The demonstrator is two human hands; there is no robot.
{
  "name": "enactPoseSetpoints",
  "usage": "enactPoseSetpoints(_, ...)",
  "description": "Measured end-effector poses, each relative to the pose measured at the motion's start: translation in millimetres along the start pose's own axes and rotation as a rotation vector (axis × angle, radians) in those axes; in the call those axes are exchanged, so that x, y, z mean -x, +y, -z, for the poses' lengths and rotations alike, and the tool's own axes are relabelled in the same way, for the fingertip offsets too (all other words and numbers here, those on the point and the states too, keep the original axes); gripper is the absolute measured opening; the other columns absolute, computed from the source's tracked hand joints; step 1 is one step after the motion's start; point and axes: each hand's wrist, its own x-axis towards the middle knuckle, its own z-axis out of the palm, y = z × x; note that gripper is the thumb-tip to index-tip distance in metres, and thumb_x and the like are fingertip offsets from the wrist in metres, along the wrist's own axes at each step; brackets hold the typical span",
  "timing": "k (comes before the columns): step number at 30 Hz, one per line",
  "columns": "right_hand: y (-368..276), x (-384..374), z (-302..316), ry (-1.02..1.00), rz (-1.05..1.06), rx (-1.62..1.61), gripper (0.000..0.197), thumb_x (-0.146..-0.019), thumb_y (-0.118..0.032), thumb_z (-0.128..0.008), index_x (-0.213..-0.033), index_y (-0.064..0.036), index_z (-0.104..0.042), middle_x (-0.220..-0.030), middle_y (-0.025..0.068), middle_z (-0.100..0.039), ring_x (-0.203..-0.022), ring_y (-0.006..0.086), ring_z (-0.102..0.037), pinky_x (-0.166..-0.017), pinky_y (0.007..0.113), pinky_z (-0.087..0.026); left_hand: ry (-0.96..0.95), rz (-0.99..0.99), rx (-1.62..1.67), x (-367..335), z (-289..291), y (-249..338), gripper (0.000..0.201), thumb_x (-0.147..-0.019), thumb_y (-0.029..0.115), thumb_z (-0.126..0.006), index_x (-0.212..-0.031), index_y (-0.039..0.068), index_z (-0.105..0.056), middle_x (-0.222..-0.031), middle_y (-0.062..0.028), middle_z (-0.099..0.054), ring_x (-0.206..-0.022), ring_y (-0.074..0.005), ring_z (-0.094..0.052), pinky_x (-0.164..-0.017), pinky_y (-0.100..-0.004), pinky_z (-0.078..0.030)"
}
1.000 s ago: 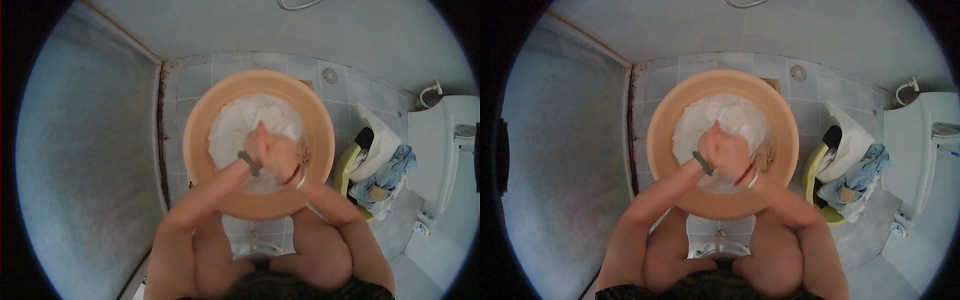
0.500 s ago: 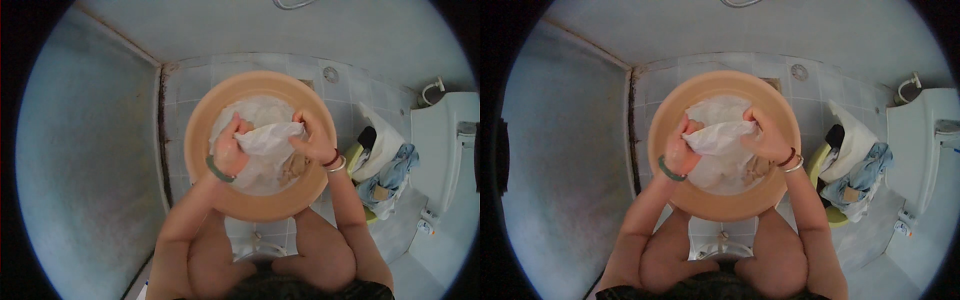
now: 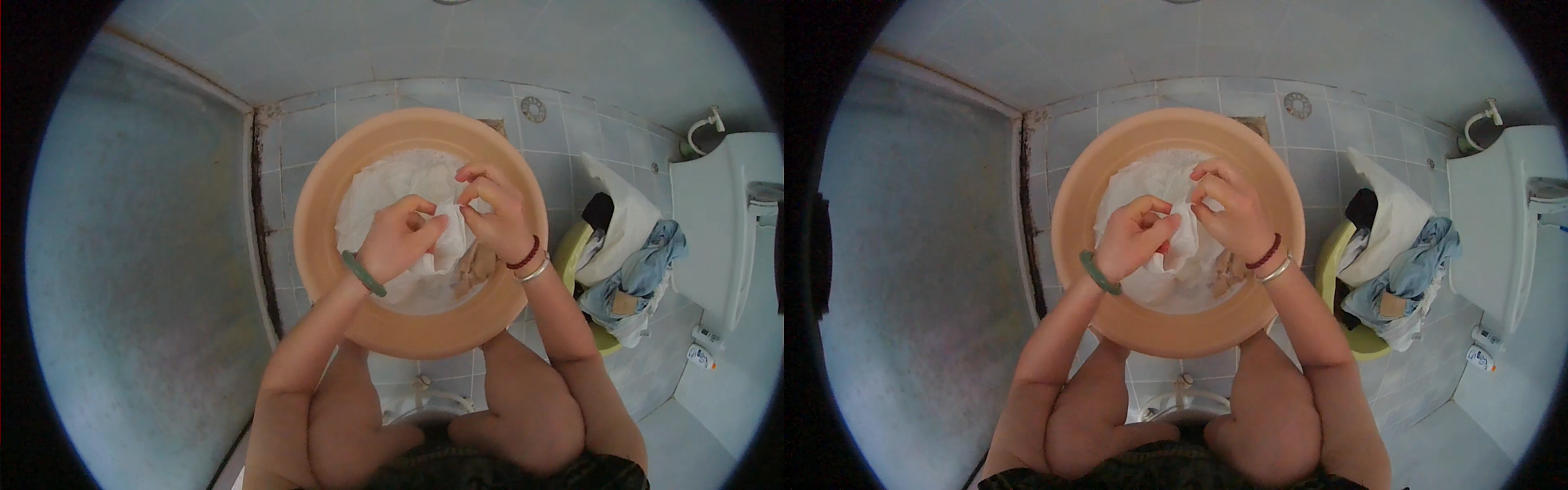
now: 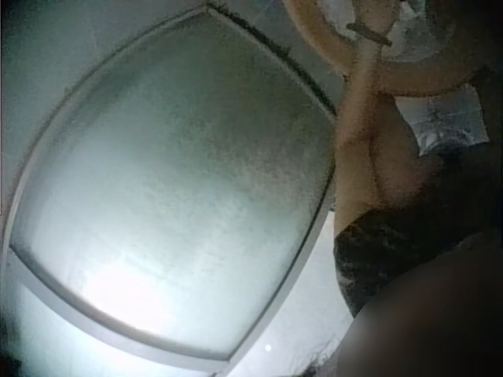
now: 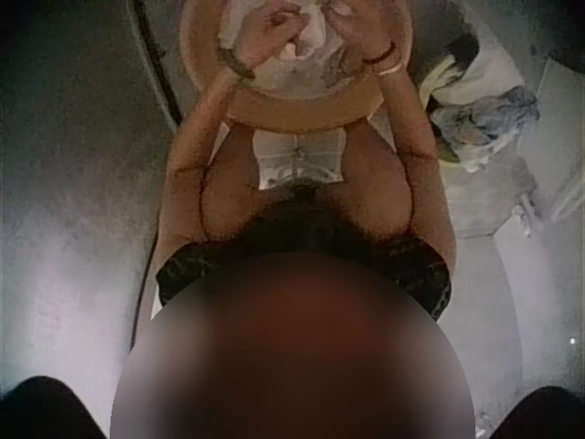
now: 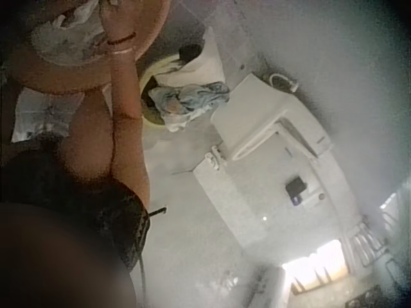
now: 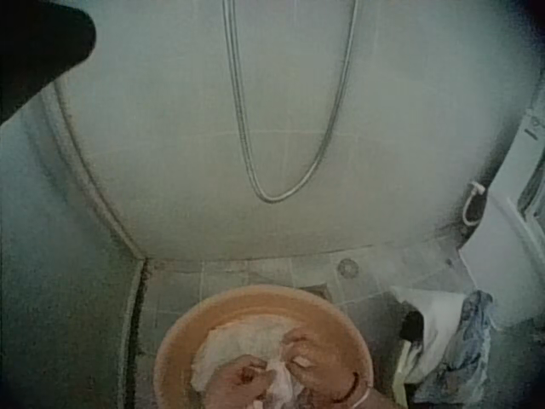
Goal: The person hand-washes laundry by wringing and scrubbing white clothes in a washbasin of soapy water, applying a bar of soap onto the fabric, and lathering it by hand.
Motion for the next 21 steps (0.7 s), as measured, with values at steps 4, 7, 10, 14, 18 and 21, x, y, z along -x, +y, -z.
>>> enactPoseSetpoints(4,-5.1,-1.5,6.0,-0.086,-0.012,0.037,0.019,-0.059,0.006,-0.066,-0.069,-0.0055,-0.055,-0.082,0.0038,-0.059,-0.084,0.0216,-0.057,-0.073,0.031,-0.047,0.013,-0.095,-0.211,-2.4,5.4,-0.2,0.016,-0.088,0.012,-0.054,-0.092,-0.004,-0.058,-0.073,-0.0057,-0.060,-0.060,-0.0079,-0.055,-0.053,-0.0238,-0.048)
enactPoseSetpoints(7,-10.7,-4.8,7.6,-0.119,0.040,0.062,0.018,-0.061,0.006,-0.065,-0.072,-0.0052,-0.057,-0.082,0.0048,-0.058,-0.080,0.0223,-0.058,-0.070,0.030,-0.048,0.045,-0.234,-0.266,-0.4,7.8,3.9,0.017,-0.088,0.012,-0.054,-0.093,-0.003,-0.060,-0.072,-0.0045,-0.060,-0.060,-0.0073,-0.055,-0.053,-0.0228,-0.048)
enactPoseSetpoints(10,-17.2,-4.3,4.4,-0.103,-0.144,-0.138,0.017,-0.064,0.007,-0.065,-0.076,-0.0045,-0.059,-0.081,0.0062,-0.059,-0.075,0.0233,-0.059,-0.066,0.029,-0.048,0.027,-0.152,0.019,0.2,6.6,6.2,0.017,-0.088,0.012,-0.053,-0.092,-0.002,-0.061,-0.073,-0.0046,-0.060,-0.062,-0.0065,-0.055,-0.052,-0.0218,-0.047)
enactPoseSetpoints(14,-21.7,-4.0,0.3,-0.089,-0.019,0.000,0.014,-0.070,0.005,-0.063,-0.081,-0.0032,-0.061,-0.080,0.0078,-0.061,-0.072,0.0203,-0.060,-0.065,0.029,-0.049,0.013,-0.068,-0.160,2.0,6.2,14.3,0.017,-0.085,0.011,-0.055,-0.094,-0.004,-0.059,-0.079,-0.0111,-0.062,-0.066,-0.0122,-0.061,-0.059,-0.0252,-0.051)
enactPoseSetpoints(18,-22.3,-4.0,10.7,-0.071,-0.071,-0.108,0.011,-0.073,0.005,-0.062,-0.082,-0.0023,-0.061,-0.080,0.0051,-0.062,-0.075,0.0146,-0.060,-0.067,0.028,-0.049,0.134,-0.165,-0.257,0.5,33.4,-9.6,0.018,-0.088,0.012,-0.052,-0.096,-0.002,-0.058,-0.084,-0.0095,-0.061,-0.078,-0.0135,-0.060,-0.070,-0.0284,-0.051)
enactPoseSetpoints(21,-27.7,1.3,37.8,0.044,-0.293,-0.303,0.016,-0.073,0.007,-0.060,-0.087,0.0007,-0.059,-0.082,0.0059,-0.059,-0.078,0.0145,-0.059,-0.067,0.025,-0.047,0.374,-0.284,0.030,-1.7,52.8,-17.3,0.019,-0.092,0.015,-0.045,-0.098,-0.001,-0.055,-0.091,-0.0083,-0.060,-0.085,-0.0148,-0.058,-0.077,-0.0305,-0.050)
